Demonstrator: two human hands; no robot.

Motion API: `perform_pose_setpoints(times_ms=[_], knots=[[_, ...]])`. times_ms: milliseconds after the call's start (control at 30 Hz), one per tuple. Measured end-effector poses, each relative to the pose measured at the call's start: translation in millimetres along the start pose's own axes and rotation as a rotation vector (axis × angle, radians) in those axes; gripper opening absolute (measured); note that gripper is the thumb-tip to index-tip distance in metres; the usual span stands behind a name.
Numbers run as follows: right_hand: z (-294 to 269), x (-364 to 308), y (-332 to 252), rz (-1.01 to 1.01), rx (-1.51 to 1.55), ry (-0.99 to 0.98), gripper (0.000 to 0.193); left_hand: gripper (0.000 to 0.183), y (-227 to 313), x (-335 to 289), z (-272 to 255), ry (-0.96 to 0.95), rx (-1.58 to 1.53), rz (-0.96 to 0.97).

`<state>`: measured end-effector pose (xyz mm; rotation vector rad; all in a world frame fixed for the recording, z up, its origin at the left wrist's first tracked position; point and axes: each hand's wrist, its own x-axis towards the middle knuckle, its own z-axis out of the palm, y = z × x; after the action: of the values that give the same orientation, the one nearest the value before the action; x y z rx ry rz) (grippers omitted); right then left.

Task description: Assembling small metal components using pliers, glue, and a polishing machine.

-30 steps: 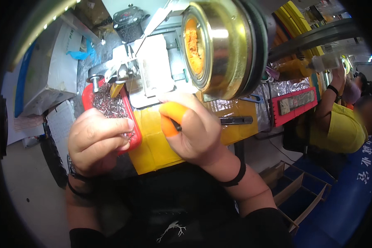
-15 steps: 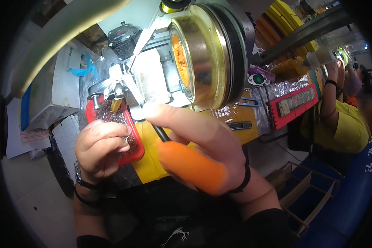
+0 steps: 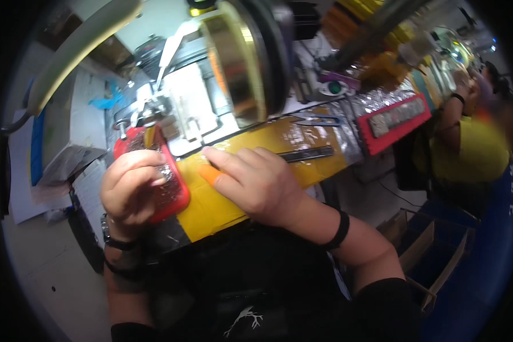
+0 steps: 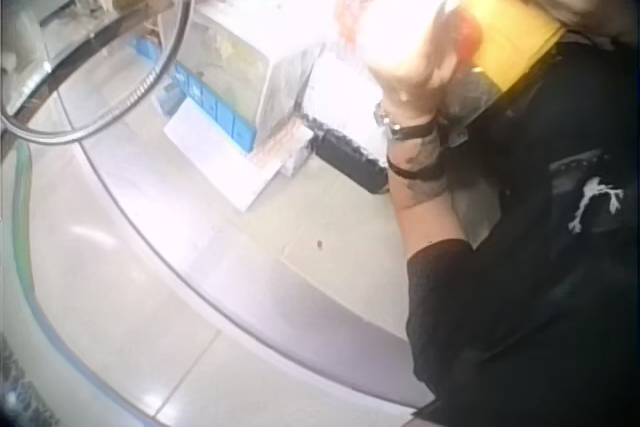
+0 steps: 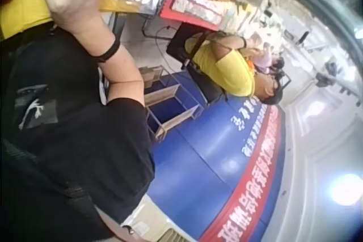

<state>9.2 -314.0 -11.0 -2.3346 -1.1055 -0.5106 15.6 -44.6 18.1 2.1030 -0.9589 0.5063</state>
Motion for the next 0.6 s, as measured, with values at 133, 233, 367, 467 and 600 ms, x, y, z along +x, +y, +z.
perform_pose_setpoints(times_ms=[133, 233, 367, 467, 600], knots=[[-23, -30, 25, 0.12, -0.027, 0.275, 0.037, 0.014, 4, -1, 0, 0.013, 0.031, -0.025], [-51, -26, 66, 0.411, -0.275, 0.488, 0.05, 0.014, 6, 1, 1, -0.01, 0.068, -0.043], [-64, -34, 85, 0.459, -0.434, 0.276, 0.055, 0.015, 5, 4, 0, -0.007, 0.08, -0.019], [-74, -34, 86, 0.426, -0.378, 0.269, 0.046, 0.014, 10, 4, 0, 0.01, 0.094, -0.032], [-78, -45, 78, 0.527, -0.131, 0.177, 0.024, 0.014, 12, 6, -2, -0.03, 0.17, -0.002]])
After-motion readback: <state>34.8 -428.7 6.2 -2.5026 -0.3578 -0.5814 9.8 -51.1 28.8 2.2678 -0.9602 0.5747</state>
